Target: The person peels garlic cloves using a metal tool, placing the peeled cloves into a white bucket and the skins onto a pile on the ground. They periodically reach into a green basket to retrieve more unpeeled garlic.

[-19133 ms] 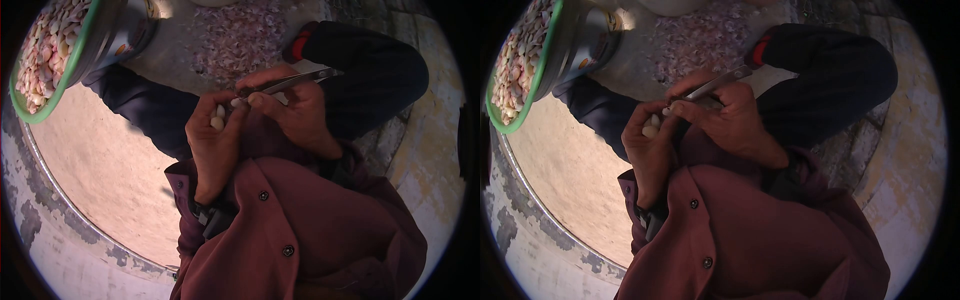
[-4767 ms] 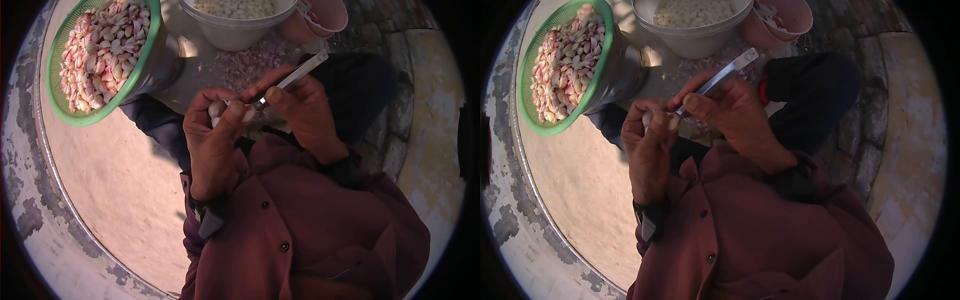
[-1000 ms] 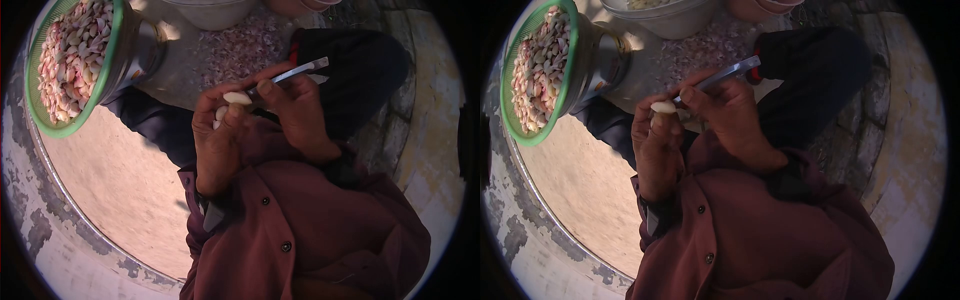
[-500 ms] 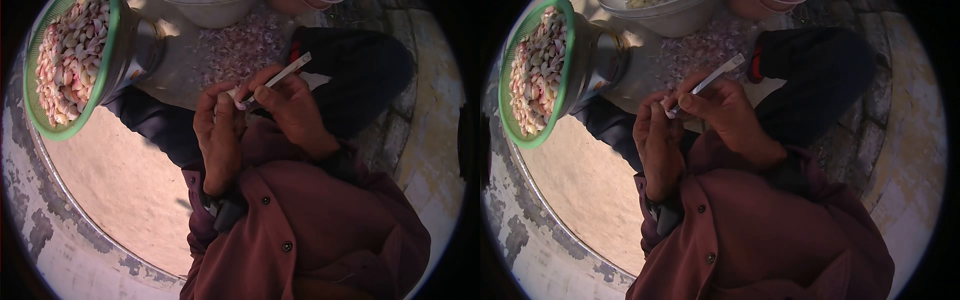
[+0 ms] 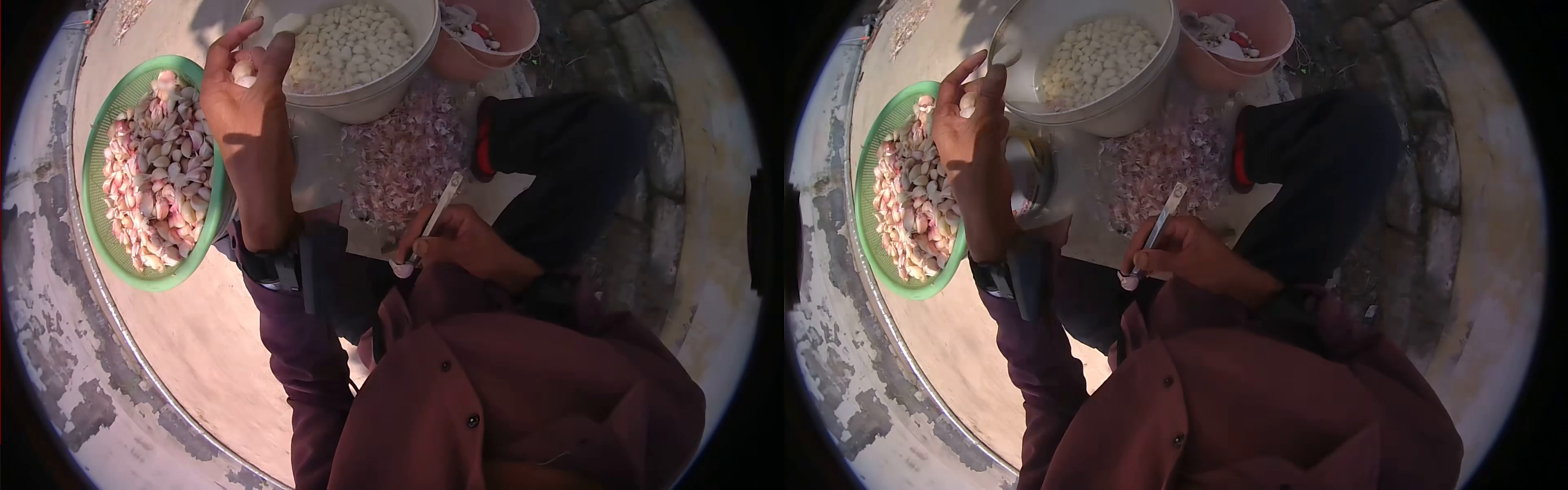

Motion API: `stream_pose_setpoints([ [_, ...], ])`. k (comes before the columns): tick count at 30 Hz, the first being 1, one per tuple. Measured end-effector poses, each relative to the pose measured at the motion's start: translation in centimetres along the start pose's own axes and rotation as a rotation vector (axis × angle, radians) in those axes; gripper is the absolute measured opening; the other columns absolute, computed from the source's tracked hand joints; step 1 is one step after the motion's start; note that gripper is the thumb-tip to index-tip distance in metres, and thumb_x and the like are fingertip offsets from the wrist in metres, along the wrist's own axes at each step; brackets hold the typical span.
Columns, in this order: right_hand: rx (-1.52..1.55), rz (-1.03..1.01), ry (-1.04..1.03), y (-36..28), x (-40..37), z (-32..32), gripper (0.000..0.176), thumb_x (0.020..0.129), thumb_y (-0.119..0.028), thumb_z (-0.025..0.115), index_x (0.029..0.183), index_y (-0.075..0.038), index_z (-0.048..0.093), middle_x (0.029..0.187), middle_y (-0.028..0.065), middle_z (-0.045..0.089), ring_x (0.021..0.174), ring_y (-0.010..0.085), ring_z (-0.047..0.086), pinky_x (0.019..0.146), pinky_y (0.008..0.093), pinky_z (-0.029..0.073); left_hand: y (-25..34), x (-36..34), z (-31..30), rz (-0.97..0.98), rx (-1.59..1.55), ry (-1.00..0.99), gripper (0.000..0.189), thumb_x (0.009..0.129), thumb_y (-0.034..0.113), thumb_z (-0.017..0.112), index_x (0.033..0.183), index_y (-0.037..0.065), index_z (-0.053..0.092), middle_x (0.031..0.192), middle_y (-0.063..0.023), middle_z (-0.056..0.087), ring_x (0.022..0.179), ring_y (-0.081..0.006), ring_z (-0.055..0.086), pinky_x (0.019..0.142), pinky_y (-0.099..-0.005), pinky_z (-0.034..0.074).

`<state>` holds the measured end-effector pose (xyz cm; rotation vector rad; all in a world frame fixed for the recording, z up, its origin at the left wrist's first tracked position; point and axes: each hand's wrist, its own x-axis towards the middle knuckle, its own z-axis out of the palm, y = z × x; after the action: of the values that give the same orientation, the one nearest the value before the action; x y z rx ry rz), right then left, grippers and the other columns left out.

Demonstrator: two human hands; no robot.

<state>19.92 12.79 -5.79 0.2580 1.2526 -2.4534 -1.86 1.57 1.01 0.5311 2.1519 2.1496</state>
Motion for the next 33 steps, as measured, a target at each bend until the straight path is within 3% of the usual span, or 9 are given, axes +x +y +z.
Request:
stream_pose_setpoints([
  [2, 0.082, -0.025, 0.022, 0.5, 0.2, -0.5, 0.012, 0.09, -0.01, 0.06, 0.097, 0.0, 0.06, 0.096, 0.0106, 0.067, 0.093, 0.0167, 0.062, 0.088, 0.0323, 0.046, -0.4, 0.8, -1.0, -0.094, 0.09, 0.006, 0.02, 0.089, 0.006, 0.056, 0.108, 0.001, 0.054, 0.088, -0.0014, 0.047, 0.069, -0.0079, 0.039, 0.065, -0.021, 0.033],
  [4, 0.099, -0.046, 0.127, 1.3, -0.3, -1.0, 0.013, 0.092, -0.011, 0.058, 0.097, 0.001, 0.06, 0.097, 0.0108, 0.067, 0.095, 0.0171, 0.062, 0.089, 0.0326, 0.046, -2.3, 0.4, -2.2, -0.198, -0.167, -0.128, 0.036, 0.084, -0.001, 0.058, 0.118, -0.003, 0.048, 0.093, -0.0062, 0.052, 0.071, -0.0082, 0.045, 0.057, -0.0204, 0.035],
  [5, 0.105, -0.045, 0.126, 1.3, -0.4, -1.1, 0.013, 0.092, -0.011, 0.058, 0.097, 0.001, 0.06, 0.097, 0.0108, 0.067, 0.095, 0.0171, 0.062, 0.089, 0.0326, 0.046, -3.2, -0.8, -2.5, -0.37, -0.67, -0.11, 0.036, 0.081, -0.003, 0.055, 0.116, -0.004, 0.046, 0.099, -0.0097, 0.052, 0.078, -0.0121, 0.046, 0.057, -0.0217, 0.036],
  [8, 0.102, -0.024, 0.141, 1.1, -0.3, -1.6, 0.013, 0.092, -0.011, 0.058, 0.097, 0.001, 0.06, 0.097, 0.0111, 0.066, 0.095, 0.0176, 0.062, 0.089, 0.0325, 0.047, -3.0, -6.0, -2.1, -0.569, -0.738, -0.005, 0.036, 0.075, -0.008, 0.047, 0.11, -0.002, 0.044, 0.101, -0.015, 0.052, 0.068, -0.0131, 0.046, 0.053, -0.0217, 0.036],
  [13, 0.473, -0.042, 0.067, 1.6, 0.7, -2.8, 0.015, 0.093, -0.015, 0.061, 0.101, -0.003, 0.061, 0.097, 0.0092, 0.067, 0.088, 0.0146, 0.065, 0.078, 0.0286, 0.053, -3.9, -15.1, -2.5, -0.727, -0.706, 0.006, 0.017, 0.095, 0.003, 0.044, 0.111, 0.003, 0.04, 0.111, -0.0242, 0.057, 0.056, -0.0097, 0.046, 0.043, -0.0196, 0.032],
  [14, 0.018, -0.034, 0.185, 2.1, 1.1, -3.2, 0.019, 0.092, -0.018, 0.064, 0.102, -0.002, 0.062, 0.096, 0.0078, 0.068, 0.085, 0.0113, 0.064, 0.074, 0.0256, 0.051, -3.7, -16.4, -2.2, -0.756, -0.624, -0.001, 0.015, 0.1, 0.013, 0.044, 0.111, 0.005, 0.039, 0.105, -0.0241, 0.061, 0.051, -0.0079, 0.043, 0.041, -0.0189, 0.03],
  [17, -0.26, -0.188, 0.389, 3.9, 1.9, -2.9, 0.02, 0.09, -0.018, 0.067, 0.103, -0.002, 0.064, 0.094, 0.0063, 0.069, 0.083, 0.0084, 0.062, 0.073, 0.024, 0.05, -3.3, -18.9, -2.5, -0.801, -0.579, 0.019, 0.018, 0.101, 0.021, 0.046, 0.11, 0.006, 0.041, 0.094, -0.0201, 0.065, 0.049, -0.0067, 0.041, 0.04, -0.0185, 0.029],
  [26, -0.371, -0.344, 0.165, 0.2, 1.3, 1.9, 0.02, 0.086, -0.009, 0.069, 0.102, 0.001, 0.063, 0.103, 0.0113, 0.067, 0.098, 0.0173, 0.063, 0.088, 0.0314, 0.049, -1.1, -20.4, -2.0, -0.87, -0.64, 0.169, 0.021, 0.097, 0.02, 0.056, 0.104, 0.002, 0.065, 0.078, 0.0029, 0.059, 0.054, -0.0002, 0.036, 0.045, -0.017, 0.026],
  [33, -0.424, -0.465, 0.063, 0.0, 1.0, 3.0, 0.024, 0.085, -0.007, 0.069, 0.106, 0.002, 0.059, 0.106, 0.0154, 0.066, 0.097, 0.0201, 0.064, 0.084, 0.032, 0.052, -0.7, -20.1, -1.5, -0.875, -0.692, 0.244, 0.022, 0.098, 0.024, 0.054, 0.106, 0.004, 0.058, 0.077, 0.0026, 0.055, 0.055, -0.0008, 0.038, 0.047, -0.0168, 0.028],
])
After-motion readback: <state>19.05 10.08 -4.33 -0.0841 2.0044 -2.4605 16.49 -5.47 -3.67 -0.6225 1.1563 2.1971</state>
